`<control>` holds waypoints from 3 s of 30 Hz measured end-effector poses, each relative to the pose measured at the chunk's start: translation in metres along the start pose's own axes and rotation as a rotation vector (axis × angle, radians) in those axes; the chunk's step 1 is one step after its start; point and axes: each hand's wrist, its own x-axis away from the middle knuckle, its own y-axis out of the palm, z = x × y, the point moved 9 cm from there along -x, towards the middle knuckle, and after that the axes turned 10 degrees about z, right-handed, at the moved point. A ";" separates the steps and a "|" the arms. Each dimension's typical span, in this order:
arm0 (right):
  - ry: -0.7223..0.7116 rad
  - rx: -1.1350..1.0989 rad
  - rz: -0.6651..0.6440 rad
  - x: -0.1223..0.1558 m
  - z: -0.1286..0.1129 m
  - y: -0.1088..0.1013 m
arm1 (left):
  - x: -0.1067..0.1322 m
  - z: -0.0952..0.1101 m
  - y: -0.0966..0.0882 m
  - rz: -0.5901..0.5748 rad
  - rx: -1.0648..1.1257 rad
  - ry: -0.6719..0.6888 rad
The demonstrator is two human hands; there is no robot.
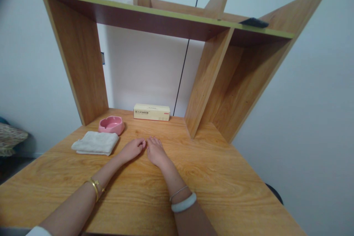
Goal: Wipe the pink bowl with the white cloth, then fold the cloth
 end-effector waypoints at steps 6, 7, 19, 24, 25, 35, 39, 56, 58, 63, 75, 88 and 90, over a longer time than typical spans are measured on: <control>-0.015 -0.009 0.020 0.000 0.001 0.000 | 0.000 0.000 0.000 -0.003 -0.002 0.001; -0.013 -0.008 0.017 0.000 0.001 0.000 | 0.000 0.000 0.000 -0.005 -0.003 0.003; 0.011 0.001 -0.001 0.001 -0.001 -0.001 | -0.002 -0.002 0.003 -0.008 -0.012 0.005; -0.002 0.005 0.014 0.000 0.000 0.000 | -0.002 -0.002 0.002 0.002 -0.005 0.005; -0.002 0.007 0.016 0.000 0.000 0.000 | -0.002 -0.002 0.002 0.002 0.000 0.007; 0.008 0.039 -0.001 0.002 -0.006 -0.005 | 0.001 0.001 -0.001 -0.004 -0.004 0.005; -0.009 0.038 0.006 0.002 -0.005 -0.004 | 0.000 0.000 -0.001 -0.003 -0.016 0.004; 0.004 0.021 -0.033 0.000 -0.002 -0.002 | -0.001 0.000 0.000 0.010 0.025 0.012; 0.003 0.021 -0.036 0.000 -0.002 -0.001 | -0.001 0.000 0.000 0.009 0.028 0.012; -0.001 0.020 -0.030 0.000 -0.001 0.000 | -0.001 -0.001 0.001 0.006 0.020 0.007; 0.001 0.024 -0.035 0.001 -0.003 -0.002 | -0.001 -0.002 -0.001 0.008 0.054 0.002; 0.023 0.022 -0.045 0.002 -0.005 -0.005 | 0.000 0.000 -0.002 0.015 0.086 0.012; 0.023 0.015 -0.046 0.002 -0.005 -0.005 | 0.000 0.000 -0.001 0.014 0.086 0.016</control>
